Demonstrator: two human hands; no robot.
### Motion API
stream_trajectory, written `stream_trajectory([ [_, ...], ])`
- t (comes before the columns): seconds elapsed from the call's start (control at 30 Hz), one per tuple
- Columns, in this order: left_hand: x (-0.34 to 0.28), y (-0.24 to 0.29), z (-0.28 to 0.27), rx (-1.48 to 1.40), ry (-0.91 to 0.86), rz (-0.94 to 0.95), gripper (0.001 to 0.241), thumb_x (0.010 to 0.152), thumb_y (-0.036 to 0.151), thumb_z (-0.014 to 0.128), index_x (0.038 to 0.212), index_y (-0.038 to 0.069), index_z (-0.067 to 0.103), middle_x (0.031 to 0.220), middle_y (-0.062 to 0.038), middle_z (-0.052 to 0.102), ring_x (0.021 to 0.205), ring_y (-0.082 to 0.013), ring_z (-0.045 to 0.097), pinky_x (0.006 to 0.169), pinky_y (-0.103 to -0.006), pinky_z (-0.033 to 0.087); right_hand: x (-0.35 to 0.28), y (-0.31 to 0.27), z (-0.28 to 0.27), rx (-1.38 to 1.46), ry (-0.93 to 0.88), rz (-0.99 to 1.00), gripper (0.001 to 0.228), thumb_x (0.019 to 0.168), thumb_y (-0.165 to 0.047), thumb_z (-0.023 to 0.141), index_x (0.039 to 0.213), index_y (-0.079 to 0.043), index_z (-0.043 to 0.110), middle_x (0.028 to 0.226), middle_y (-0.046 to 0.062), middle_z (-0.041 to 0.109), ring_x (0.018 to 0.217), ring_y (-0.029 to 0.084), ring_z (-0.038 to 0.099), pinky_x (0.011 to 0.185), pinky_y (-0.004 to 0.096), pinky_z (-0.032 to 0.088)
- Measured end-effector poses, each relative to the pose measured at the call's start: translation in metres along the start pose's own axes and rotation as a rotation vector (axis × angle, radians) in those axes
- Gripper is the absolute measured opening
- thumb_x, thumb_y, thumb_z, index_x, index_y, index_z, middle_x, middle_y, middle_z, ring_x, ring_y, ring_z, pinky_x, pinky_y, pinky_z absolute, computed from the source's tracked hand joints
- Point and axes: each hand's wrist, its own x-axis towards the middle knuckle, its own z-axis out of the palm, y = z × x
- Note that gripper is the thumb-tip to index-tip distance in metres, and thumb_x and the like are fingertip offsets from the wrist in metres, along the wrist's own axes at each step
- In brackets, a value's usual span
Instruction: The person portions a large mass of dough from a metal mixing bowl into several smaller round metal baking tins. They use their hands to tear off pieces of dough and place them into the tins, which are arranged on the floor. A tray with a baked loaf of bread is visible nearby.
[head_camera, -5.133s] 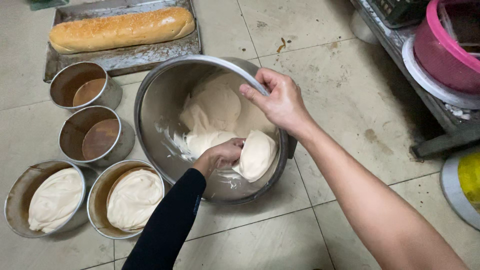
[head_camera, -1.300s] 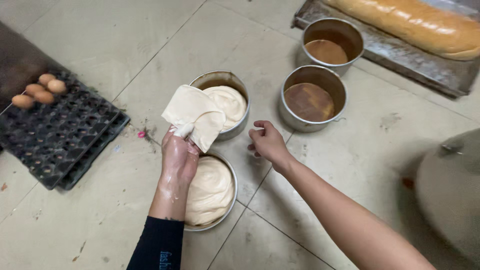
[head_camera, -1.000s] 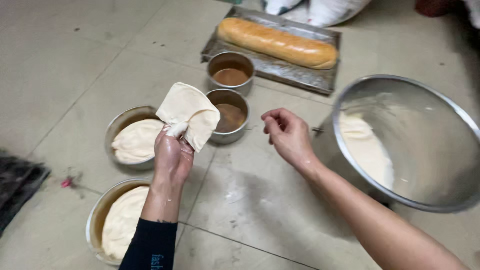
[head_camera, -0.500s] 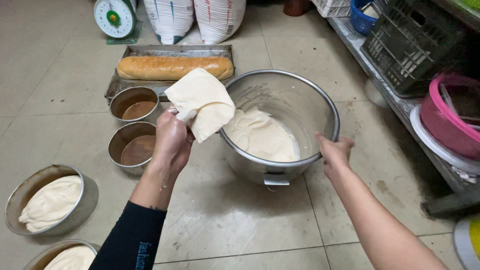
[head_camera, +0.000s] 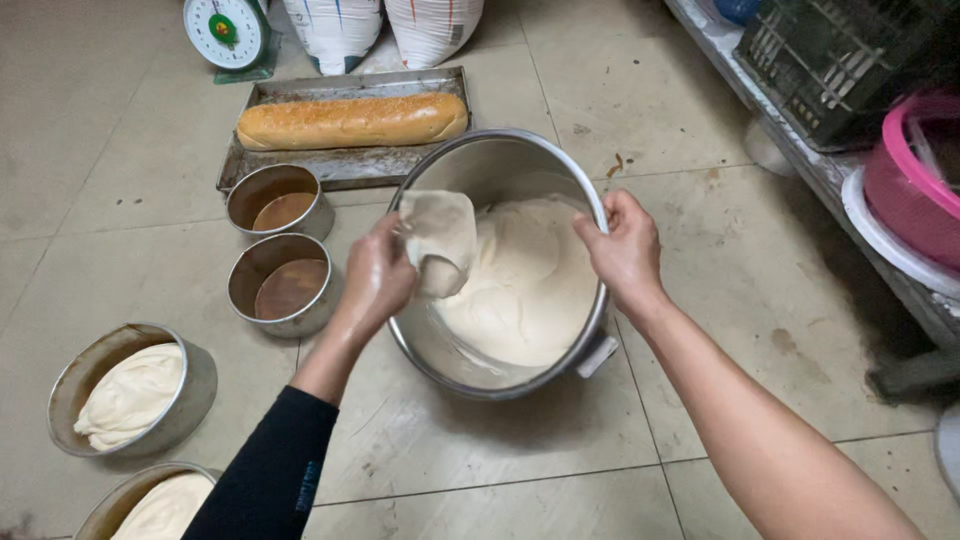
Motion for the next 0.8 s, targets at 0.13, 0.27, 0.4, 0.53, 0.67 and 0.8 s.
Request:
stream_trajectory([
  [0.13,-0.021,-0.015,0.031,0.388,-0.184,0.221,0.032,0.079,-0.001,0.062,0.110,0.006,0.067,0.087,-0.020,0.073,0.079,-0.0393,0.072,0.069,-0.0514,0.056,0.003,-0.026,-0.001,-0.079,-0.089,0.006,0.054,0.085,-0.050,0.082,0.071,-0.005,0.057,0.058,0.005,0.056,0.055,0.016,0.051,0.055,0.038,0.044],
  [0.27,-0.020,-0.038,0.072,0.713,-0.255,0.386,0.015,0.090,0.003,0.060,0.103,0.006,0.065,0.088,-0.014,0.074,0.073,-0.0305,0.074,0.059,-0.0440,0.058,-0.001,-0.040,-0.001,-0.145,-0.233,-0.044,0.055,0.082,-0.055,0.081,0.066,-0.006,0.059,0.055,0.005,0.057,0.054,0.015,0.053,0.054,0.038,0.046],
  [0.4,0.001,-0.075,0.107,0.815,-0.119,0.346,0.018,0.086,0.008,0.062,0.101,0.008,0.072,0.078,-0.011,0.073,0.063,-0.0244,0.073,0.049,-0.0375,0.056,-0.005,-0.050,0.009,-0.182,-0.288,-0.131,0.052,0.080,-0.054,0.081,0.067,-0.008,0.061,0.055,0.006,0.059,0.052,0.017,0.054,0.054,0.038,0.047],
  [0.53,-0.028,-0.103,0.153,0.935,-0.478,0.181,0.017,0.092,0.011,0.062,0.080,0.016,0.074,0.074,-0.007,0.074,0.065,-0.0209,0.074,0.050,-0.0374,0.056,-0.003,-0.052,0.013,-0.209,-0.279,-0.240,0.054,0.080,-0.053,0.083,0.068,-0.005,0.059,0.054,0.009,0.055,0.050,0.020,0.051,0.053,0.040,0.045],
  [0.67,-0.082,-0.091,0.157,0.878,-0.521,0.633,0.009,0.086,0.013,0.066,0.090,0.012,0.073,0.082,-0.009,0.074,0.068,-0.0209,0.073,0.052,-0.0349,0.058,-0.003,-0.050,0.013,-0.176,-0.281,-0.252,0.054,0.082,-0.052,0.083,0.068,-0.005,0.059,0.053,0.008,0.053,0.050,0.019,0.050,0.051,0.039,0.044],
  [0.8,-0.050,-0.076,0.115,0.779,-0.506,0.382,0.036,0.083,0.003,0.065,0.119,0.008,0.068,0.088,-0.012,0.073,0.057,-0.0201,0.073,0.041,-0.0329,0.057,-0.004,-0.051,0.012,-0.151,-0.306,-0.276,0.050,0.082,-0.047,0.083,0.069,-0.006,0.058,0.052,0.007,0.053,0.050,0.017,0.050,0.050,0.037,0.043],
])
